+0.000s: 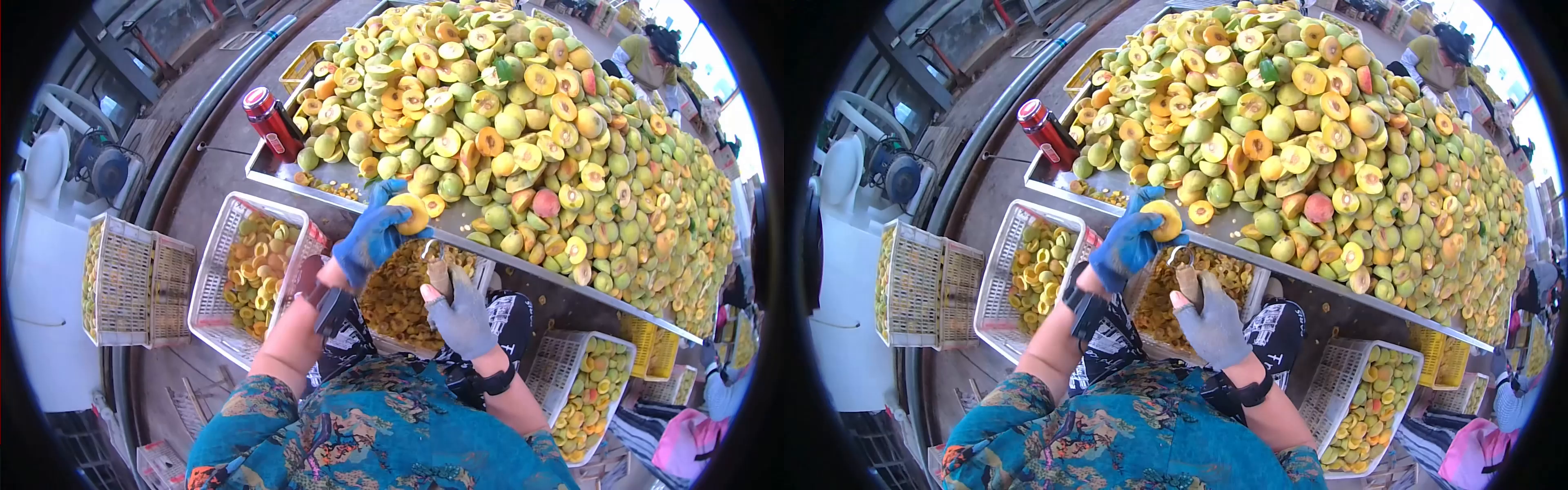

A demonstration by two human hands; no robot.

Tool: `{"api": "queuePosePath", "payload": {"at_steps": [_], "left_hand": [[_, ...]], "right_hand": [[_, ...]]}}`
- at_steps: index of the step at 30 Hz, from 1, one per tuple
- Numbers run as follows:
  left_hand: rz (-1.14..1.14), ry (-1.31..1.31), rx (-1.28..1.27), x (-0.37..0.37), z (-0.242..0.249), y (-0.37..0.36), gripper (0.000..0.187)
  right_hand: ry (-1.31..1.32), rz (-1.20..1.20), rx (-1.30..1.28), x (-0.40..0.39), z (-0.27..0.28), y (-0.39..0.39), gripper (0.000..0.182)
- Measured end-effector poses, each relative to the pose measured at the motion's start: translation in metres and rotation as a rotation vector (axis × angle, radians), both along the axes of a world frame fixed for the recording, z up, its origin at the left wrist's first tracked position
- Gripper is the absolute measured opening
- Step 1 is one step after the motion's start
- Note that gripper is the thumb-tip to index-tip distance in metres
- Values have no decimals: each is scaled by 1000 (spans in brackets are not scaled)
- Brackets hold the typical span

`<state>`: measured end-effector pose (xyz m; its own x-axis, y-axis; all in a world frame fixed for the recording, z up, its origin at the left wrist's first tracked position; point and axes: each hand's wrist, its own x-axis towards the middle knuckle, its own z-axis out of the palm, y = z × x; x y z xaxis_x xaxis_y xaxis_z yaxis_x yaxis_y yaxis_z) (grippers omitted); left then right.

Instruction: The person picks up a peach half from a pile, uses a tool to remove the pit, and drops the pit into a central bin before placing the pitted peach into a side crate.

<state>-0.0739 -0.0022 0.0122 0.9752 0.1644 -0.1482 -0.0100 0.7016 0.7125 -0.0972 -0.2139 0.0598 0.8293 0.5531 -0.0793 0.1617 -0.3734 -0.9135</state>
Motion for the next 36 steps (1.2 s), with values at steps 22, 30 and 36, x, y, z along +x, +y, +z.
{"api": "queuePosePath", "payload": {"at_steps": [22,30,36], "left_hand": [[288,-129,695,-95,61,-72,52],[279,-143,590,-92,55,-78,55],[169,-95,641,-94,53,-72,53]], "right_hand": [[-207,97,10,-38,14,10,31],[-71,177,6,-34,28,4,29],[-45,245,-61,-30,13,-7,33]]}}
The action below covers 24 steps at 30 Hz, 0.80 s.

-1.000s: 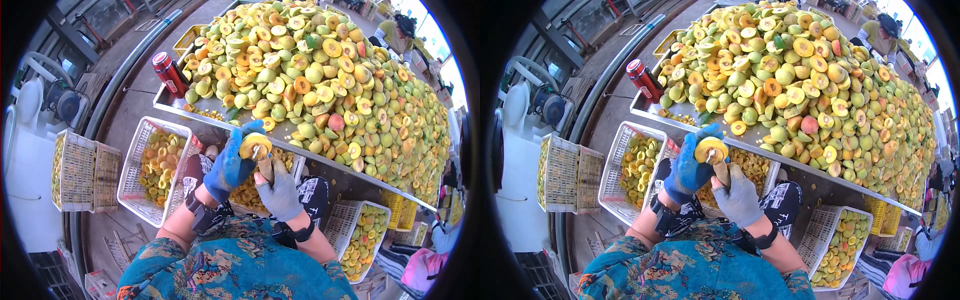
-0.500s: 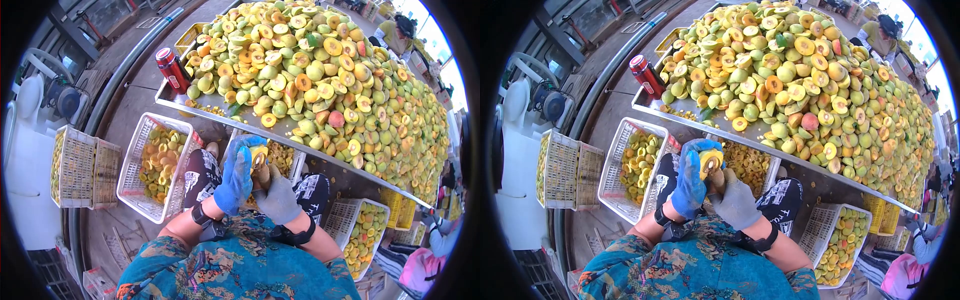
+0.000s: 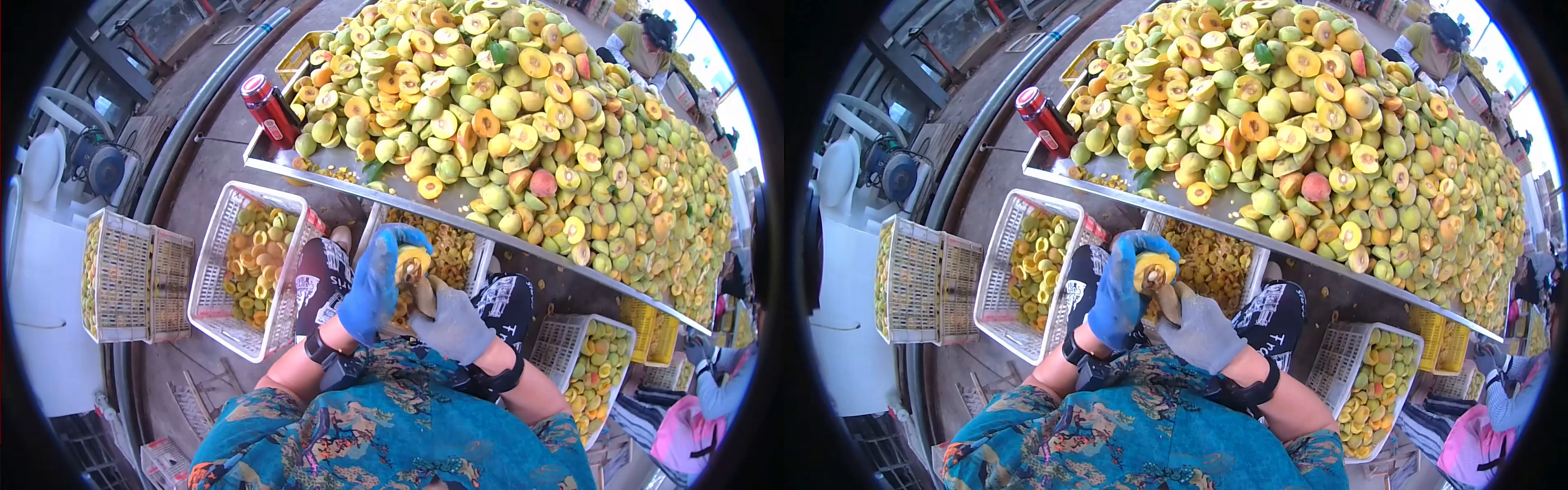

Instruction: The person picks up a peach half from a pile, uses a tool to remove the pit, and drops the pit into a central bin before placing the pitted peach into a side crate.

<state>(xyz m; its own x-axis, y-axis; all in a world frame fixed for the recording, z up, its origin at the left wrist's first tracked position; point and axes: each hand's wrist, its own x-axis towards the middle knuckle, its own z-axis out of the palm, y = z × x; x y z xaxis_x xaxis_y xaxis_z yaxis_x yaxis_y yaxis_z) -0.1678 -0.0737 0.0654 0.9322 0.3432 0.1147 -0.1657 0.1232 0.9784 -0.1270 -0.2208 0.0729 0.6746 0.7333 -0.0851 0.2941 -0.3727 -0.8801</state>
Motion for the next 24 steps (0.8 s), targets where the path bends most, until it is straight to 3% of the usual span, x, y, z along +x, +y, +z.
{"api": "queuePosePath", "payload": {"at_steps": [4,7,10,12,14,16,17,20,21,23,24], "left_hand": [[-64,67,-186,4,0,10,62],[-155,132,167,8,0,17,72],[-105,133,100,8,2,11,73],[-140,102,39,5,15,9,71],[-161,73,-26,5,17,12,69],[-392,-204,22,17,12,24,60],[-393,-207,22,20,9,24,60],[-467,-298,-328,32,-1,15,56],[-469,-298,-331,33,-4,8,56],[-489,-203,-1184,32,3,-7,55],[-451,-164,-1113,33,-2,-2,53]], "right_hand": [[68,81,24,5,-2,-3,37],[-58,60,-92,5,-6,-3,30],[-97,63,-61,6,-16,-4,37],[746,189,-19,11,7,-5,26],[716,247,49,12,-1,-6,21],[721,292,120,15,2,-7,14],[719,290,119,18,3,-7,14],[840,343,123,22,7,-7,15],[879,405,167,22,12,-6,18],[917,471,207,23,12,-6,22],[904,416,265,22,9,-7,29]]}}
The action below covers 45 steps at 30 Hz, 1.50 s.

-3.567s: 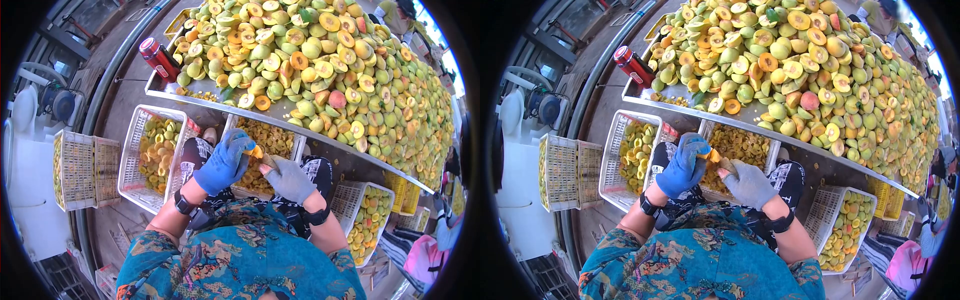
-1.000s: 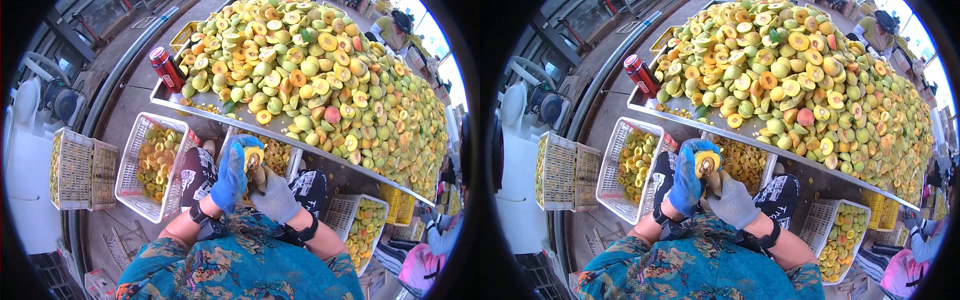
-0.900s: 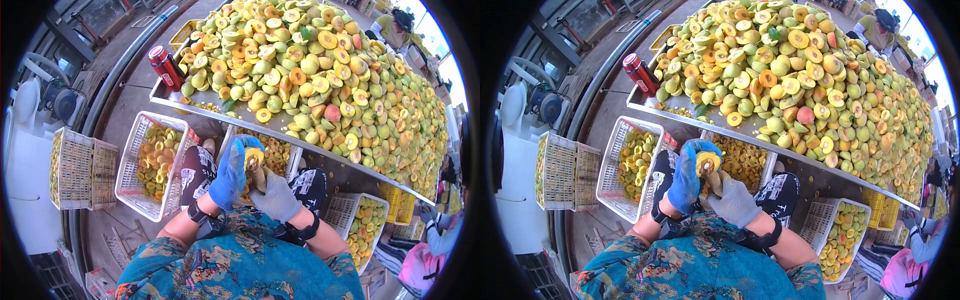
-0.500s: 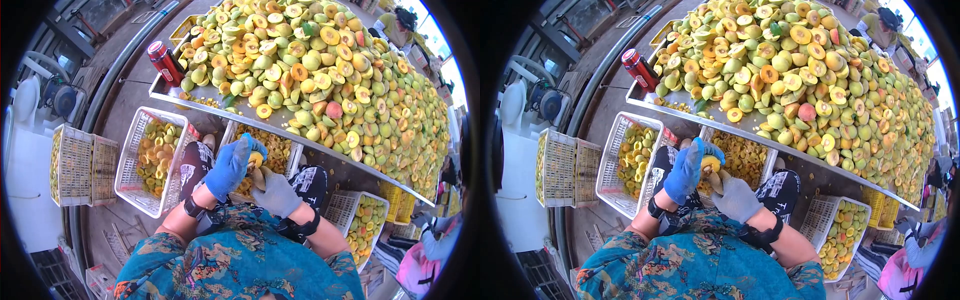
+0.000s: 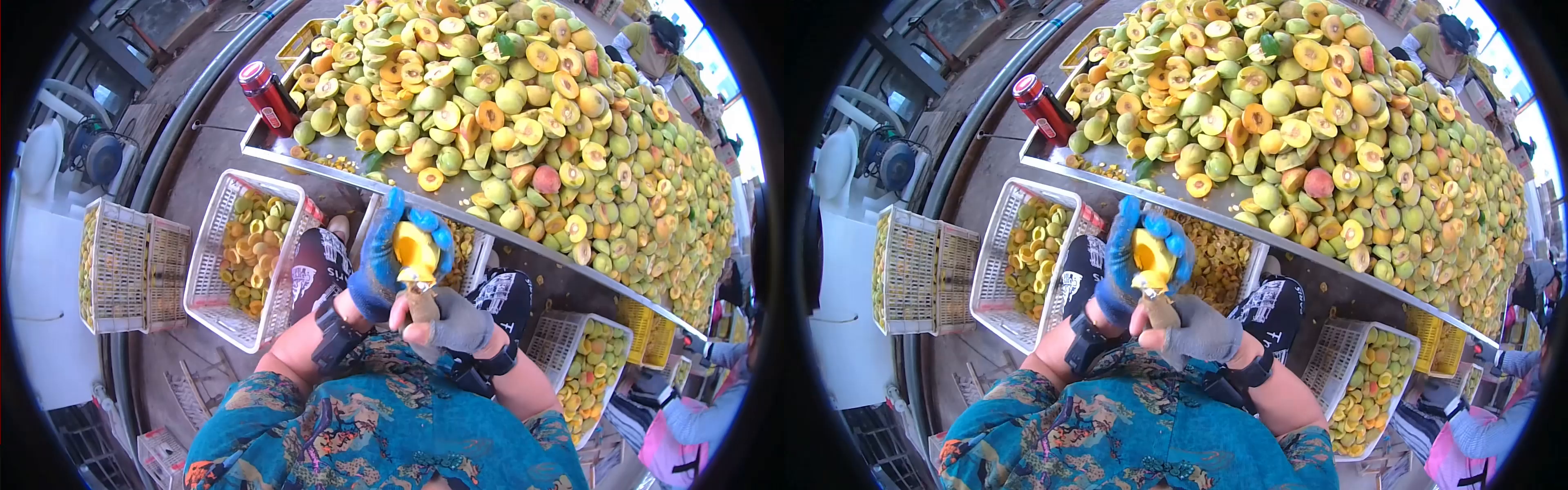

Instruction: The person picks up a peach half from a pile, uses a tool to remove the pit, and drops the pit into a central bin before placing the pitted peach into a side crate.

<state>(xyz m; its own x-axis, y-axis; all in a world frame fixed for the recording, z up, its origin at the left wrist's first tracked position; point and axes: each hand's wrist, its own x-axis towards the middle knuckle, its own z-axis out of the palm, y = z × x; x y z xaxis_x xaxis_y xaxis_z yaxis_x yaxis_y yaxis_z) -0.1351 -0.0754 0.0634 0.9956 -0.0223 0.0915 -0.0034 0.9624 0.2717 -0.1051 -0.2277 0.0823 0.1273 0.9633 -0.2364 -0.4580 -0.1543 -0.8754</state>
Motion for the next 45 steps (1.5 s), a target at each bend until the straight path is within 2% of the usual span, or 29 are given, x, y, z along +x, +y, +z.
{"api": "queuePosePath", "payload": {"at_steps": [1,2,3,4,5,6,7,10,12,13,15,16,18,19,21,22,24,25,27,28,30,32,33,36,37,39,40,43,45], "left_hand": [[1,-2,0,-1,5,2,53],[99,143,317,-2,16,5,52],[199,292,634,-5,24,10,51],[234,188,1053,-11,28,19,40],[237,192,1056,-14,14,31,40],[418,18,1572,-15,-13,45,39],[599,-189,2077,-15,-17,52,53],[492,-95,1890,-32,-26,51,58],[329,28,1662,-37,-27,53,65],[331,30,1663,-41,-28,54,65],[284,-49,1741,-45,-28,56,74],[287,-48,1740,-44,-17,53,74],[23,357,1504,-40,13,43,85],[23,356,1503,-38,12,43,85],[11,336,1722,-37,5,43,63],[12,338,1720,-37,-12,44,63],[280,198,1509,-36,-55,43,31],[278,197,1509,-37,-43,35,31],[248,510,1016,-38,14,20,20],[255,598,985,-37,38,19,17],[353,548,1354,-39,29,49,20],[736,379,2110,-50,1,101,26],[703,715,2280,-59,2,124,34],[594,1158,2973,-78,9,171,38],[601,1148,2976,-71,10,171,38],[775,819,2756,-53,11,171,33],[606,800,2600,-32,7,165,28],[608,173,2525,35,-56,141,26],[274,209,2451,93,-71,105,31]], "right_hand": [[3,-73,28,0,-3,-1,36],[91,-65,94,4,-6,-3,51],[90,-62,96,5,-13,-7,51],[62,-149,53,6,-21,-11,52],[36,-235,10,6,-21,-11,53],[-7,-311,-98,8,-13,-13,49],[-3,-503,-36,3,-11,-6,43],[-90,-628,-173,4,-31,-3,40],[-533,-671,-267,1,-41,2,37],[-533,-669,-266,-1,-40,4,37],[-882,-635,-241,-5,-35,7,35],[-860,-629,-266,-6,-33,8,33],[-955,-650,-261,-6,-38,9,33],[-1049,-672,-255,-6,-42,9,34],[-1109,-708,-255,-7,-50,11,33],[-1169,-744,-251,-6,-53,12,31],[-1197,-646,-407,3,-56,15,31],[-1218,-547,-563,8,-59,15,31],[-1102,-525,-607,20,-88,5,31],[-1151,-469,-679,21,-88,5,32],[-1190,-418,-695,17,-86,4,34],[-1228,-457,-615,21,-97,-2,34],[-1262,-475,-539,22,-101,-7,34],[-1223,-480,-521,19,-94,-14,36],[-1210,-471,-536,18,-89,-14,37],[-1202,-476,-565,15,-80,-8,38],[-1148,-518,-517,14,-78,-6,37],[-1050,-591,-372,11,-84,-6,38],[-886,-612,-284,9,-83,-7,40]]}}
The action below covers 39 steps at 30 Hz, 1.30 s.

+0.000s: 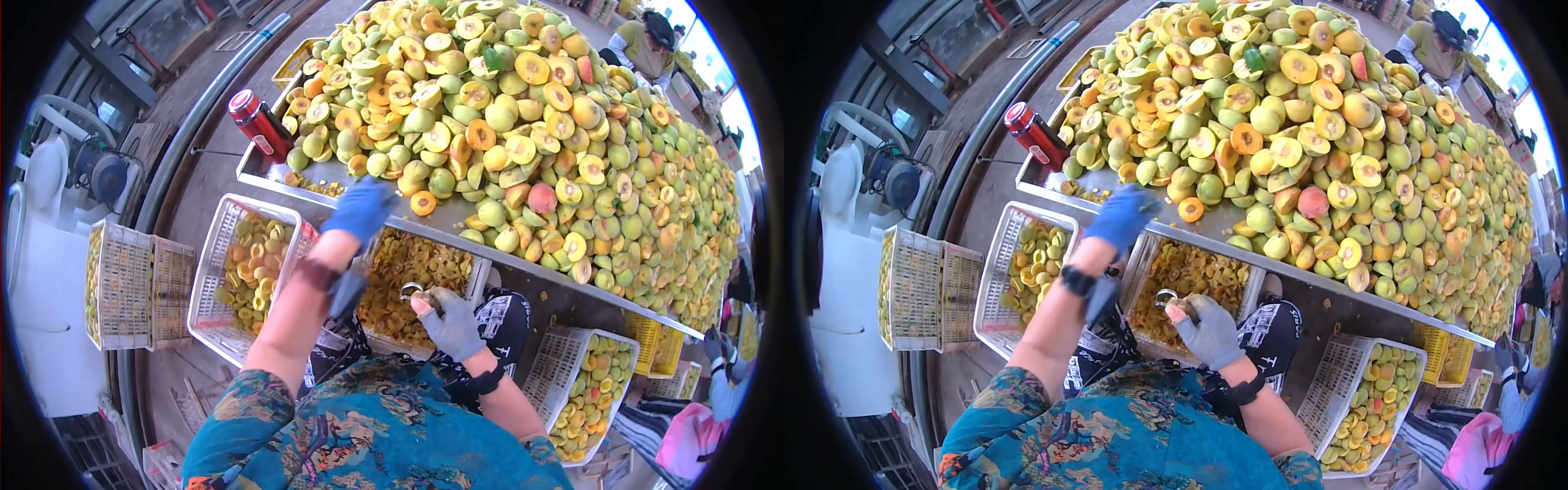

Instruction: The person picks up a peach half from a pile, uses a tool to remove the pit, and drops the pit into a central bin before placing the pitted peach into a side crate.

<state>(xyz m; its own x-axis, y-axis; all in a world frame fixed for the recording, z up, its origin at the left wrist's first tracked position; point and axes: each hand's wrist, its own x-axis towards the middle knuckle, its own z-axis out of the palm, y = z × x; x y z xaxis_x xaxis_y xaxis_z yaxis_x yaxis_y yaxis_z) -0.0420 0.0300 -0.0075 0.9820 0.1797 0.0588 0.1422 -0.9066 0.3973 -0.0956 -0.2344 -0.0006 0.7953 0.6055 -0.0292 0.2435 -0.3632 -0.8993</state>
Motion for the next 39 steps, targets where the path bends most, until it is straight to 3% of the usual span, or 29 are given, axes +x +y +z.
{"api": "queuePosePath", "payload": {"at_steps": [3,6,8,10,11,13,14,16,19,21,22,26,29,30,31,39], "left_hand": [[11,188,77,56,-46,-34,48],[134,209,81,66,-53,-63,40],[128,98,16,62,-66,-63,41],[11,-29,-218,57,-66,-55,41],[12,-32,-215,52,-61,-54,41],[120,-2,-866,33,-48,-58,36],[119,3,-864,19,-35,-63,36],[2,-116,-1757,-12,-4,-73,36],[45,-226,-1620,-48,24,-85,30],[45,-231,-1684,-63,36,-88,35],[40,-232,-1750,-69,41,-89,39],[41,-365,-1503,-91,62,-103,49],[67,-343,-1541,-102,80,-107,54],[102,-316,-1551,-105,84,-108,55],[187,-401,-1464,-101,86,-114,76],[186,-274,-1548,-107,98,-106,86]], "right_hand": [[14,7,-50,1,-8,-10,42],[60,-7,-57,2,-9,-19,44],[31,-124,39,1,-9,-20,48],[7,-97,0,7,0,-19,50],[26,-123,-19,8,5,-18,49],[76,-165,20,9,0,-16,44],[80,-167,21,8,6,-13,44],[267,-176,68,6,24,-5,38],[14,-115,102,0,43,7,31],[-190,-88,120,-7,57,16,29],[-192,-82,122,-9,57,19,29],[-141,-32,245,-19,51,27,29],[-87,-7,302,-26,59,28,31],[-178,-36,258,-30,63,29,33],[-268,-65,213,-33,65,29,34],[-115,88,87,-29,72,23,39]]}}
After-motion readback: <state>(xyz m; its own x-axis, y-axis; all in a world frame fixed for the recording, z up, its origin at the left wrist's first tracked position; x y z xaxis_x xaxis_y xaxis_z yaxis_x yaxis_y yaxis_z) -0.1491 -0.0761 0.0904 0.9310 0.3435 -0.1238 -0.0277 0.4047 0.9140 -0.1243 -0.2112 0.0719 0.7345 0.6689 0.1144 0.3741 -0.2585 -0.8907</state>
